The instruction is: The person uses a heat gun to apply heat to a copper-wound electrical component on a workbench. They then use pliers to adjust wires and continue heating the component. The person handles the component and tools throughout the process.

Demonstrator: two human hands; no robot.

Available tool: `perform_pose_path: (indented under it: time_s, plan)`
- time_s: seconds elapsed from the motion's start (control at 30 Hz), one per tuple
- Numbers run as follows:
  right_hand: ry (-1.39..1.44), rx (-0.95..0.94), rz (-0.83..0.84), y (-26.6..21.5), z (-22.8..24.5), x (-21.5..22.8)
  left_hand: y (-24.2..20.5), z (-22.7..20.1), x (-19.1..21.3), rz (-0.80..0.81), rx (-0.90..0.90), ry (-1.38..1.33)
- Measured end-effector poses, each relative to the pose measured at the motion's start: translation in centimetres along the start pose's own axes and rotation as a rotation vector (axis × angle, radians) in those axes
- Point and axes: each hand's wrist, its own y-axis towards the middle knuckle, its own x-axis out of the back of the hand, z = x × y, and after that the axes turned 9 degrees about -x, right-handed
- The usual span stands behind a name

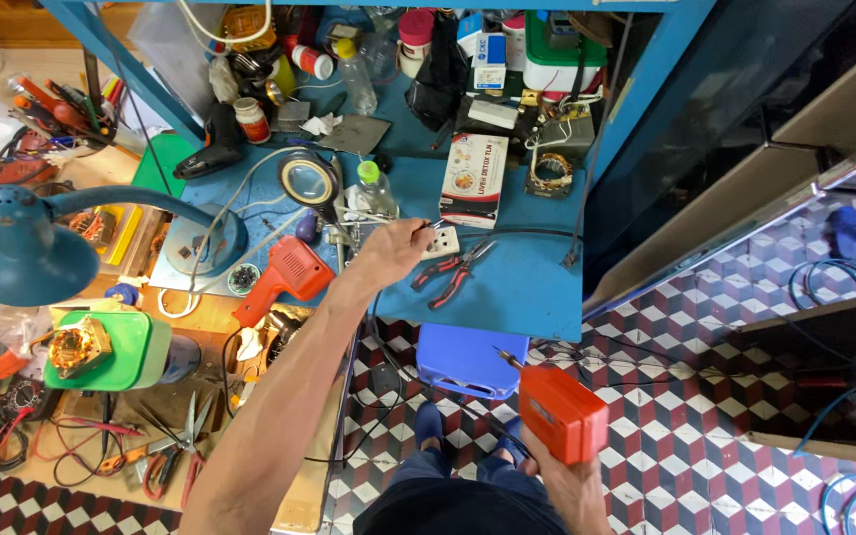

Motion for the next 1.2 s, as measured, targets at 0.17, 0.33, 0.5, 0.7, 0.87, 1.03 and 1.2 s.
perform_pose_path:
  time_s: [0.17, 0.33, 0.5, 0.7, 0.87, 1.03, 1.2]
  plan:
    - [-0.198, 0.469, -0.108, 1.9, 2.1, 1.2, 2.8, 2.6, -1.7, 0.171, -0.220, 0.268]
    - [0.329, -0.425, 0.146, 3.4, 8.4, 3.2, 3.9, 3.9, -3.5, -0.002, -0.397, 0.438]
    - [0.609, -0.315, 0.085, 4.2, 13.1, 6.2, 5.3, 4.4, -4.3, 0.096, -0.354, 0.509]
    - [0.632, -0.246, -0.019, 4.6, 13.8, 8.2, 7.3, 4.2, -6.2, 0.209, -0.178, 0.615]
    - [0.627, -0.312, -0.024, 5.2, 13.2, 9.0, 8.4, 3.7, -7.1, 0.291, -0.236, 0.678]
    - [0.693, -0.285, -0.009, 5.2, 12.7, 9.3, 8.6, 4.0, -6.6, 0.239, -0.274, 0.653]
    - [0.694, -0.276, 0.018, 4.1, 11.1, 10.3, 8.8, 2.5, -6.4, 0.321, -0.167, 0.657]
